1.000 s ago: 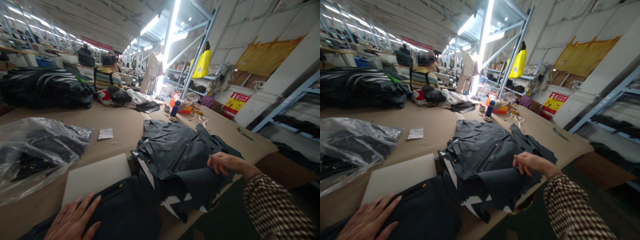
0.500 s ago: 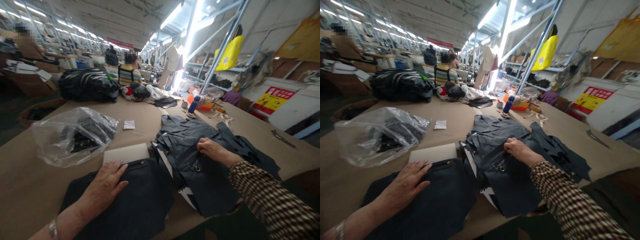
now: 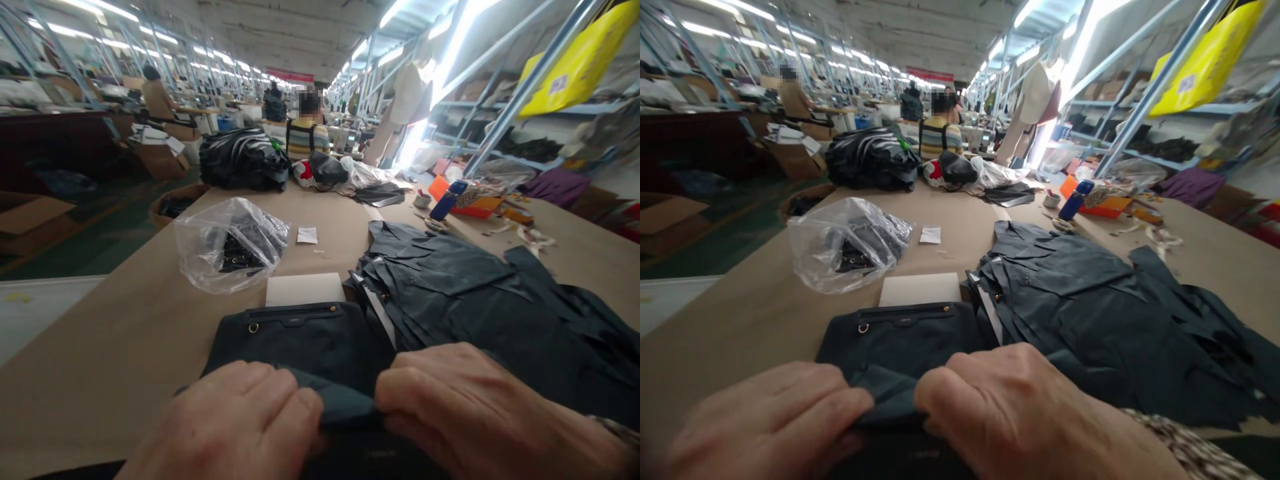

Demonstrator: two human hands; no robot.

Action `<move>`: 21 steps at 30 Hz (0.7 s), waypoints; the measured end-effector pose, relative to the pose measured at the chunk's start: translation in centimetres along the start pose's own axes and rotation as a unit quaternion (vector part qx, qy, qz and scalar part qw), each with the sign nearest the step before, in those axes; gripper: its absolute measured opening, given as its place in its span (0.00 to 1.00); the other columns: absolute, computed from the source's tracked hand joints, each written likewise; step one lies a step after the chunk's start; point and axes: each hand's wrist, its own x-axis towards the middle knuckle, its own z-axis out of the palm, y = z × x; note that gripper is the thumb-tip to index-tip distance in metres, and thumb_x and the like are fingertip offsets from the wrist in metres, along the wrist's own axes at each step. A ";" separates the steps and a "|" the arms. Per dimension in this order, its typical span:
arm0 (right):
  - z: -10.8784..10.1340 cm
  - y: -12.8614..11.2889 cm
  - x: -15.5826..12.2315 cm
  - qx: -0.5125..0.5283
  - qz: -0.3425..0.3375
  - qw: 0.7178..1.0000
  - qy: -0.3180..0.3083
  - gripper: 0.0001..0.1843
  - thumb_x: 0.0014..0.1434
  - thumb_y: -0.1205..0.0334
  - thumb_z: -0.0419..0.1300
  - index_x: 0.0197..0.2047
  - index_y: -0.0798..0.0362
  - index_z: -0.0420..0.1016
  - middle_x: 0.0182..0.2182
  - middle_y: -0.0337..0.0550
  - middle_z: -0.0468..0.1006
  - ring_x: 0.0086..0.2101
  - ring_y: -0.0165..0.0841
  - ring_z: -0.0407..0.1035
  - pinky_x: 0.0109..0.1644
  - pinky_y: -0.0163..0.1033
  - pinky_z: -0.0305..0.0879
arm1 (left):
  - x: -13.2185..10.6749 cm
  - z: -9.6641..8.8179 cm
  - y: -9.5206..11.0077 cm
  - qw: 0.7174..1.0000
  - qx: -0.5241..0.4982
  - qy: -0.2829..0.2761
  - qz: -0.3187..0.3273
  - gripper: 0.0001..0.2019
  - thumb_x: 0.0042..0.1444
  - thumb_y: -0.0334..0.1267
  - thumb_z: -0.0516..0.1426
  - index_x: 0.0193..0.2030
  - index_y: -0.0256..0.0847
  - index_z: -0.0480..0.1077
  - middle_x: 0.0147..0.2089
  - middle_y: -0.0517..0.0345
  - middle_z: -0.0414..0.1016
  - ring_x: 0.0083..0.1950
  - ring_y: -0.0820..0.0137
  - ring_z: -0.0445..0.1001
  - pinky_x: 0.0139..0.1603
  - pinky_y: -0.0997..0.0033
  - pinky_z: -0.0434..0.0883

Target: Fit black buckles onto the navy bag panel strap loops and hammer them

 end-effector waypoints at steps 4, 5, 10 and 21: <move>1.6 4.0 4.8 0.023 0.047 0.994 -0.094 0.14 0.60 0.53 0.58 0.49 0.41 0.72 0.37 0.37 0.78 0.37 0.34 0.71 0.39 0.36 0.63 | 0.6 0.9 -5.7 0.958 -0.144 -0.192 -0.155 0.19 0.62 0.47 0.45 0.25 0.45 0.68 0.24 0.64 0.72 0.24 0.74 0.69 0.24 0.75 0.64; 2.4 5.5 5.9 0.025 0.061 0.992 -0.107 0.12 0.61 0.54 0.57 0.48 0.43 0.74 0.37 0.37 0.78 0.37 0.34 0.71 0.39 0.35 0.63 | 1.0 1.6 -7.1 0.945 -0.152 -0.221 -0.185 0.18 0.62 0.46 0.46 0.25 0.44 0.67 0.24 0.64 0.72 0.25 0.74 0.70 0.25 0.75 0.64; 7.5 11.8 8.7 -0.076 0.107 0.987 -0.094 0.12 0.63 0.61 0.52 0.32 0.53 0.75 0.31 0.43 0.77 0.33 0.32 0.70 0.39 0.35 0.61 | 2.4 6.7 -11.0 0.932 -0.069 -0.292 -0.203 0.16 0.62 0.39 0.45 0.28 0.40 0.69 0.31 0.54 0.76 0.35 0.68 0.75 0.39 0.71 0.66; 10.4 13.0 11.5 -0.231 0.100 0.963 -0.099 0.13 0.62 0.68 0.51 0.33 0.60 0.76 0.35 0.56 0.75 0.35 0.40 0.71 0.38 0.40 0.64 | 4.6 9.9 -10.9 0.913 0.071 -0.332 -0.228 0.16 0.61 0.39 0.46 0.37 0.35 0.74 0.38 0.42 0.78 0.40 0.57 0.76 0.42 0.59 0.68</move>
